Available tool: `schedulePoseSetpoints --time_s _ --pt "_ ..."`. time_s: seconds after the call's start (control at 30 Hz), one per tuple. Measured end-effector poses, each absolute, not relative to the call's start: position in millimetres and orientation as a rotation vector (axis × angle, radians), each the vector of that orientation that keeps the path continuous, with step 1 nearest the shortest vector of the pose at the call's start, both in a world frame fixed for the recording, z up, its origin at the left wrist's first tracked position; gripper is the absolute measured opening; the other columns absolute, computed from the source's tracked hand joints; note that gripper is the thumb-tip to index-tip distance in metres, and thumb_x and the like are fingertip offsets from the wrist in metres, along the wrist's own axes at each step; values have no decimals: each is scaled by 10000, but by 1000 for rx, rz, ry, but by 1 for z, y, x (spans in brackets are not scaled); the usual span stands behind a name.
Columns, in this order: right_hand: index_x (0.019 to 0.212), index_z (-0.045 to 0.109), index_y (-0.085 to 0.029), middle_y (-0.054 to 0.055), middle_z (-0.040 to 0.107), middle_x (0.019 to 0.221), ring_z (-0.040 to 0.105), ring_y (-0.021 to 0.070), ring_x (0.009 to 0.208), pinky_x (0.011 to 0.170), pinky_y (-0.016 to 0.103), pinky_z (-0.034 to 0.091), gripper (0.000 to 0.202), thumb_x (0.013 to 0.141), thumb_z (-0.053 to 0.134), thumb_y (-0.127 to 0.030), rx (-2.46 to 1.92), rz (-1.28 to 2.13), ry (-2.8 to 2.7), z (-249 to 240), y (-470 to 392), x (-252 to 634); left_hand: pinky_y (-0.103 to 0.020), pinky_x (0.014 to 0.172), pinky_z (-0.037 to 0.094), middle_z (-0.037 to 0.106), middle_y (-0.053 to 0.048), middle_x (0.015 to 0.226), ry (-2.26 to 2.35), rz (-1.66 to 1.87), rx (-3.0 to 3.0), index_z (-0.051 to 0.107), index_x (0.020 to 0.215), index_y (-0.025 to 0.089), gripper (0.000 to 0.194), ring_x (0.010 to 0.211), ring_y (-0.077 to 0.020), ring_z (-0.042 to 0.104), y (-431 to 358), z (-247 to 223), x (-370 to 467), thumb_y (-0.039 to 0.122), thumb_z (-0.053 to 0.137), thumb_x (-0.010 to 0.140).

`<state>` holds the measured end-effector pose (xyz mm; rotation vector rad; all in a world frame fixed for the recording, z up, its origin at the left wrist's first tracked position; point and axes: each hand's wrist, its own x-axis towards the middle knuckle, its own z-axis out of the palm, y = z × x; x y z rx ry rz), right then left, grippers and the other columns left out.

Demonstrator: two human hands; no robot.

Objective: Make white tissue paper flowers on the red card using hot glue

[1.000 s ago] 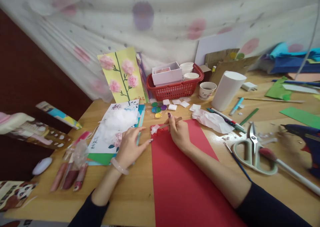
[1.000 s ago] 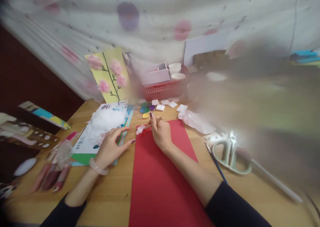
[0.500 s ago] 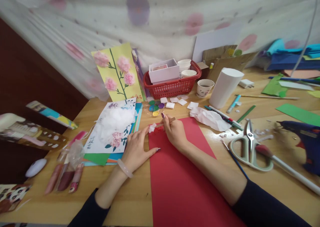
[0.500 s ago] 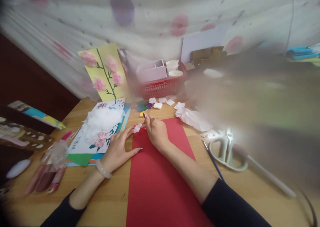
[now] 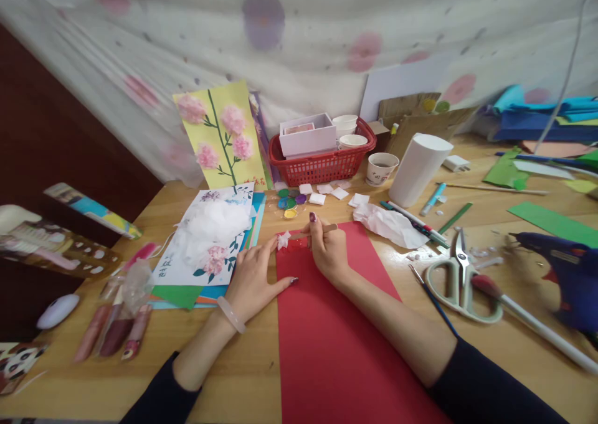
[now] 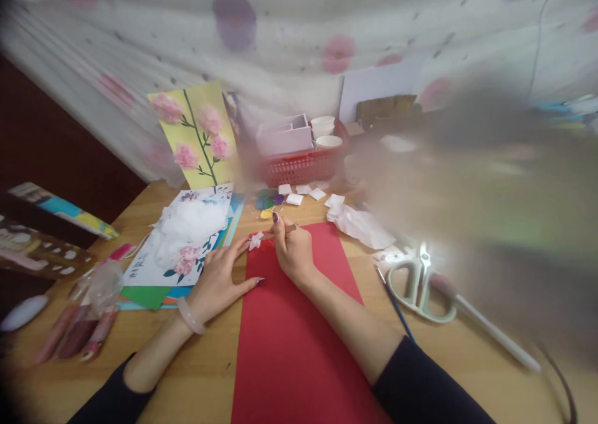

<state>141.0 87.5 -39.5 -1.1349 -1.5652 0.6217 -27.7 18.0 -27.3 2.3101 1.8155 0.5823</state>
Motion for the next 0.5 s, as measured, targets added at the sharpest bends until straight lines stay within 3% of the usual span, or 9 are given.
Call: schedulePoseSetpoints --time_s 0.5 --pt "670 623 -204 3 549 456 539 141 421 505 235 386 590 986 263 -549 -1096 620 -1710 -37 89 139 -495 987 378 615 -113 1268 1813 589 2326 377 1381 255 723 1170 -329 549 17 -27 -27 404 732 769"
